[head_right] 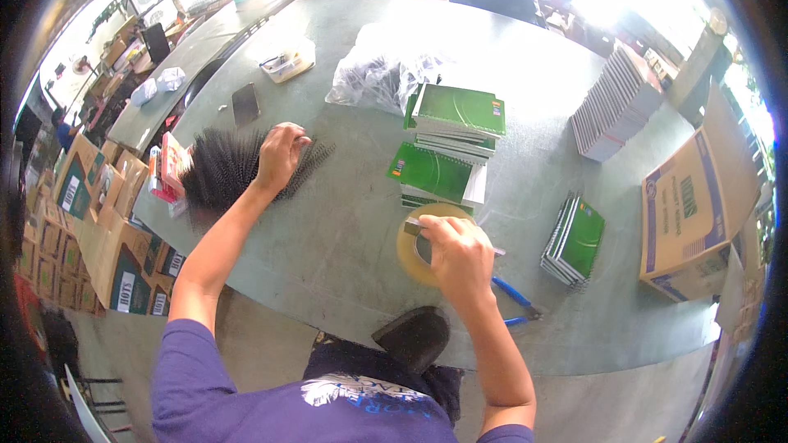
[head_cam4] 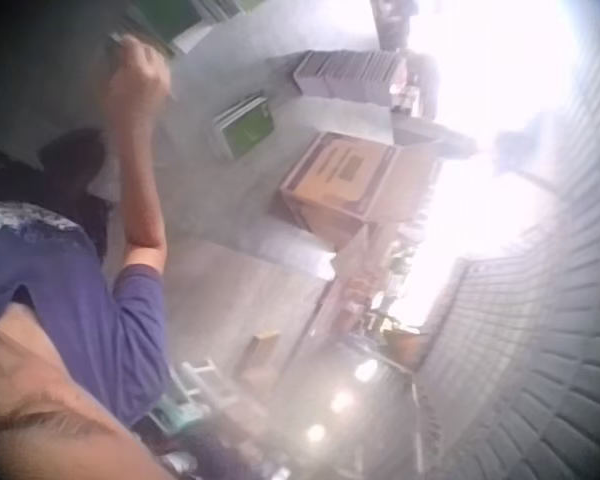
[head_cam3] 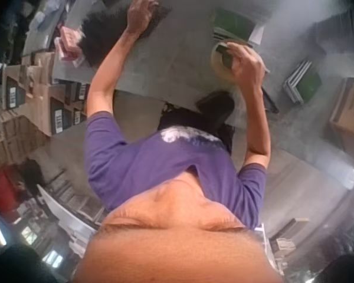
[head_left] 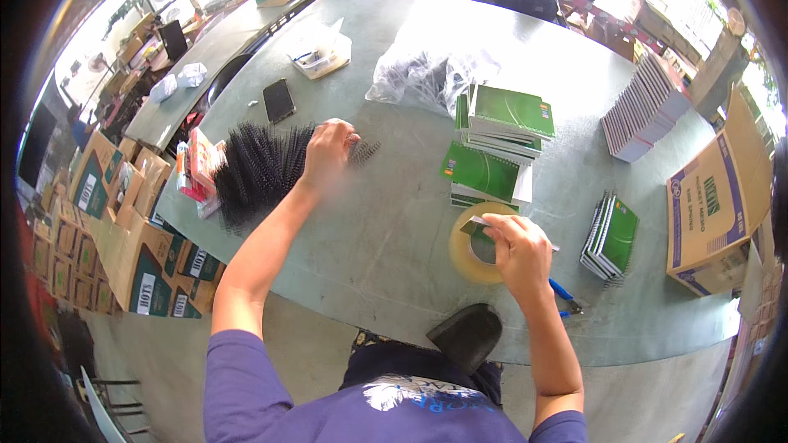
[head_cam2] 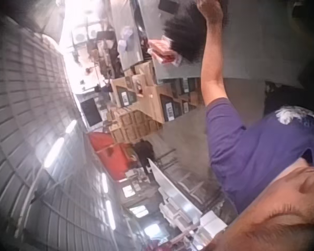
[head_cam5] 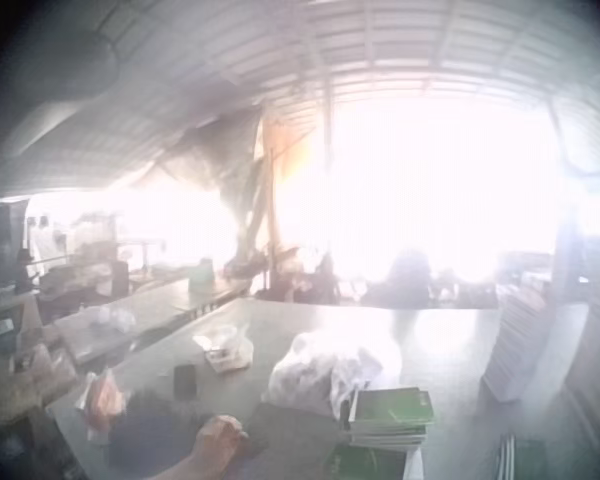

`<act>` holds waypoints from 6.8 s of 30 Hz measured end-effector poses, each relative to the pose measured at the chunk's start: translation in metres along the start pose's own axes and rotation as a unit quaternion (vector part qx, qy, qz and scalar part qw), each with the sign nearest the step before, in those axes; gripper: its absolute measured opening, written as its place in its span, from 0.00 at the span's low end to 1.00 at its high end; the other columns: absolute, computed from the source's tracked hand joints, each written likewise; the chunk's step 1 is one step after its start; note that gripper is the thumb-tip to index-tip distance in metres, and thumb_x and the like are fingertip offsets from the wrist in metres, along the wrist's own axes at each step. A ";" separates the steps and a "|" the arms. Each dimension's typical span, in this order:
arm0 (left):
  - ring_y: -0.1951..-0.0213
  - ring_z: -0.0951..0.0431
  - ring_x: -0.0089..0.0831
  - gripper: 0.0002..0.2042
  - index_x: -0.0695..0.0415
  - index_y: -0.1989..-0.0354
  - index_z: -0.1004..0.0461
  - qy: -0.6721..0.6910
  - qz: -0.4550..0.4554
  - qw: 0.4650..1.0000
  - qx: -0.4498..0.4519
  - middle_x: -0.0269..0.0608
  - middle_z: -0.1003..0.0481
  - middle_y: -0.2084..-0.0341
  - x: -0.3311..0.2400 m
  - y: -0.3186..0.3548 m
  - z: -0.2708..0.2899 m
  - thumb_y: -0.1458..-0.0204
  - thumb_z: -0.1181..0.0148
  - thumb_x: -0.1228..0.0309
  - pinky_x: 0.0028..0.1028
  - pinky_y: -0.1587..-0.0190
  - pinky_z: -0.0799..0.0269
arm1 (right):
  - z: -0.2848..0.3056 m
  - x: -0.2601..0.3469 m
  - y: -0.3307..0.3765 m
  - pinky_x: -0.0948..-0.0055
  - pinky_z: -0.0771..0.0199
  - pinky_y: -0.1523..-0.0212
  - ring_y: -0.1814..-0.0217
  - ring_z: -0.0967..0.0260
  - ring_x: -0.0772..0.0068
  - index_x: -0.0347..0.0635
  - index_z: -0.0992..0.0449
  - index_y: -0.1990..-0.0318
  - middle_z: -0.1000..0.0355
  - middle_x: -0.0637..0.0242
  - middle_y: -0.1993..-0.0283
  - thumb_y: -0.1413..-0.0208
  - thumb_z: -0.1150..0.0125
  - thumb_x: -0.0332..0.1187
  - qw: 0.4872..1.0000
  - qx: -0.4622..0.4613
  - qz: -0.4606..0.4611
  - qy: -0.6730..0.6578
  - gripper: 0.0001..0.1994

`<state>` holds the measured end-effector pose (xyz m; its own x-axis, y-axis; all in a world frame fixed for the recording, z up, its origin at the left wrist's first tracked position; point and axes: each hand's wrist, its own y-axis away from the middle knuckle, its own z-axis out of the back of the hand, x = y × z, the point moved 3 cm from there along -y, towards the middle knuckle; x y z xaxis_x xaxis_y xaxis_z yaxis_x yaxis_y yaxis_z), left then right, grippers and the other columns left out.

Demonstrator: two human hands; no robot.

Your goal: The person assembles spiral-bound notebooks by inserting black plastic coils into the punched holes of green notebook covers. They use pliers to secure the coils and place the finished notebooks into a stack on the table.

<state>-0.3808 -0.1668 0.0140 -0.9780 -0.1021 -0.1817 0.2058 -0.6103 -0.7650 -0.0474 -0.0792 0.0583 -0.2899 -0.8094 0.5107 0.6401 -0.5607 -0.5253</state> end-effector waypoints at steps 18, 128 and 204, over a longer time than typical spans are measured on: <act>0.62 0.24 0.23 0.10 0.61 0.60 0.28 0.528 0.229 0.812 0.095 0.36 0.26 0.63 -0.107 0.018 -0.020 0.51 0.38 0.81 0.23 0.56 0.27 | -0.009 0.001 -0.006 0.67 0.32 0.63 0.64 0.26 0.64 0.45 0.22 0.64 0.23 0.66 0.68 0.52 0.42 0.26 0.999 0.026 0.001 0.041 0.08; 0.68 0.27 0.38 0.16 0.55 0.59 0.27 0.166 -0.009 0.985 0.052 0.42 0.32 0.66 -0.214 -0.006 0.072 0.59 0.38 0.81 0.36 0.66 0.28 | 0.013 -0.059 0.036 0.81 0.28 0.61 0.64 0.29 0.81 0.35 0.20 0.62 0.22 0.67 0.65 0.53 0.35 0.20 0.865 0.037 -0.254 -0.431 0.09; 0.68 0.30 0.41 0.12 0.56 0.69 0.29 0.114 -0.120 0.985 0.050 0.41 0.32 0.73 -0.202 0.004 0.042 0.56 0.35 0.64 0.37 0.66 0.31 | -0.004 0.015 0.008 0.65 0.38 0.56 0.62 0.31 0.64 0.45 0.24 0.63 0.28 0.68 0.68 0.55 0.36 0.32 0.996 -0.022 -0.032 0.078 0.10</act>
<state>-0.1837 -0.1815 0.0737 -0.9631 0.2269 -0.1447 -0.0466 -0.6702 -0.7407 -0.0493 -0.0968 0.0589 -0.4378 -0.7873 0.4342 0.5859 -0.6161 -0.5265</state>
